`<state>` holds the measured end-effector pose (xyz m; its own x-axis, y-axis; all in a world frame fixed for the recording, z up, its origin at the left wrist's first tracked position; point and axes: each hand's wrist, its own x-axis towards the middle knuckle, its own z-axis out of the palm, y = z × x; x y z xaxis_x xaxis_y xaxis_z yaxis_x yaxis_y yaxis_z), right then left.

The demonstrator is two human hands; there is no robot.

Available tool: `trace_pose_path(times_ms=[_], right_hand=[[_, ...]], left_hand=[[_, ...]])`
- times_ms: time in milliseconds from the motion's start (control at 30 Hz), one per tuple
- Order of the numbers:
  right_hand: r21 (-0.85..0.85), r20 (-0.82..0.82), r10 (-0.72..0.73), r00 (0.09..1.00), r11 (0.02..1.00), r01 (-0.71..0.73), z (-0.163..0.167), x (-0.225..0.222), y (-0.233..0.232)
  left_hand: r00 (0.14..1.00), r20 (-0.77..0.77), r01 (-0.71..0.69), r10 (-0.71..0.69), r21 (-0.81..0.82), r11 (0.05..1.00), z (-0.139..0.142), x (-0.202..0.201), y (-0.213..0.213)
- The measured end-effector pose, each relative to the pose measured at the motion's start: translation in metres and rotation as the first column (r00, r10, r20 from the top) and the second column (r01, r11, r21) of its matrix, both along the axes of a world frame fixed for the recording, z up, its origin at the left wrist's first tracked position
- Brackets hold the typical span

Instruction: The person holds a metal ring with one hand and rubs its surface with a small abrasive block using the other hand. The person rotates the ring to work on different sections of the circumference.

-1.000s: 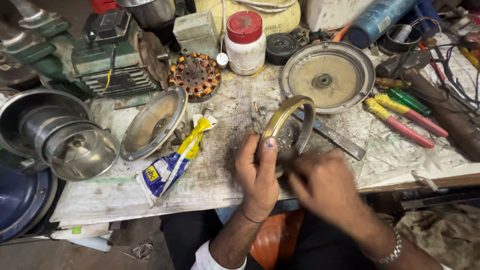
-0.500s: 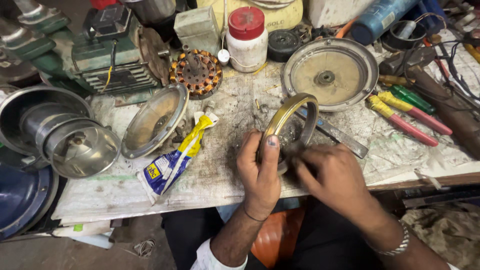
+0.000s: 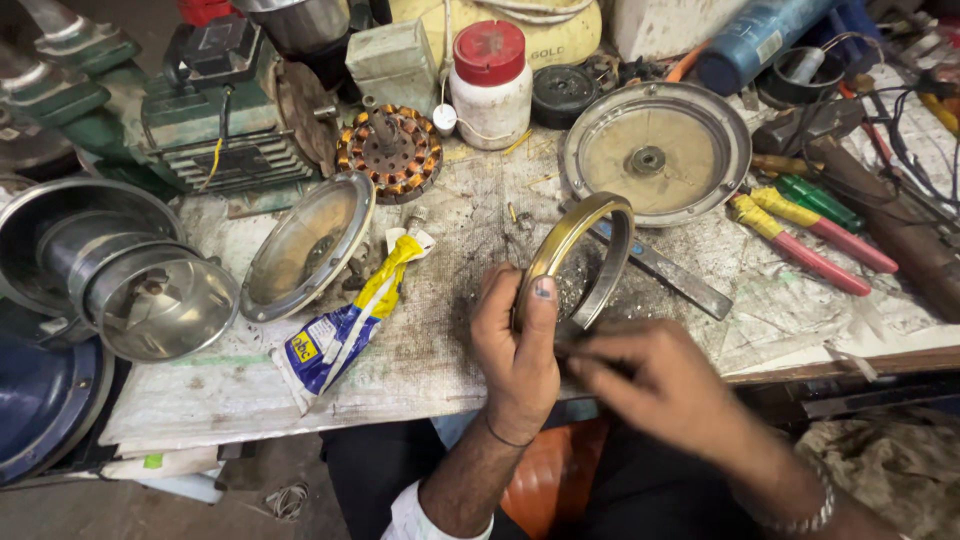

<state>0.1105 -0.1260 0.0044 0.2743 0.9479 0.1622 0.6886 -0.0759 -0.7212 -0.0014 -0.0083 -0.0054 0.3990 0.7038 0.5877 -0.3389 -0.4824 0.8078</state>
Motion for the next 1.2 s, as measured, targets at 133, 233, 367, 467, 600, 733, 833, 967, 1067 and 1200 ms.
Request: trace_pose_path(times_ms=[133,233,367,467,600,733,833,967,1067,1200], right_hand=[[0.196,0.407,-0.232,0.884,0.967,0.164,-0.001,-0.005,0.001],[0.140,0.370,-0.048,0.928,0.990,-0.005,-0.003,-0.008,0.000],[0.135,0.463,-0.044,0.885,0.991,-0.021,-0.002,-0.013,0.001],[0.161,0.556,-0.070,0.829,0.987,-0.025,0.001,-0.023,0.003],[0.137,0.591,-0.058,0.804,0.990,-0.028,0.007,-0.027,0.003],[0.118,0.593,-0.173,0.786,0.985,0.127,0.007,-0.017,0.002],[0.070,0.566,-0.181,0.805,0.983,0.171,0.002,-0.011,0.000],[0.177,0.317,-0.030,0.948,0.984,-0.028,-0.003,-0.015,-0.002],[0.169,0.305,-0.142,0.942,0.981,0.093,0.001,-0.019,0.000],[0.190,0.307,-0.158,0.938,0.976,0.102,0.008,-0.025,-0.003]], left_hand=[[1.000,-0.015,0.001,-0.001,-0.024,1.000,-0.001,0.001,0.000],[0.999,-0.001,0.042,-0.043,-0.088,0.995,0.003,0.000,-0.001],[0.980,-0.008,0.190,-0.198,-0.244,0.951,0.016,-0.015,0.011],[0.965,-0.080,0.220,-0.249,-0.265,0.939,0.023,-0.030,0.028],[0.955,-0.107,0.216,-0.278,-0.395,0.893,0.022,-0.031,0.038],[0.990,-0.061,0.104,-0.126,-0.285,0.953,0.012,-0.013,0.023],[0.991,-0.023,0.124,-0.131,-0.214,0.969,0.005,-0.002,0.009],[0.993,0.002,0.119,-0.120,-0.147,0.982,0.002,-0.002,0.004],[0.984,0.059,0.176,-0.168,-0.206,0.963,0.001,-0.004,0.003],[0.966,0.160,0.239,-0.202,-0.264,0.934,-0.001,0.001,0.003]])
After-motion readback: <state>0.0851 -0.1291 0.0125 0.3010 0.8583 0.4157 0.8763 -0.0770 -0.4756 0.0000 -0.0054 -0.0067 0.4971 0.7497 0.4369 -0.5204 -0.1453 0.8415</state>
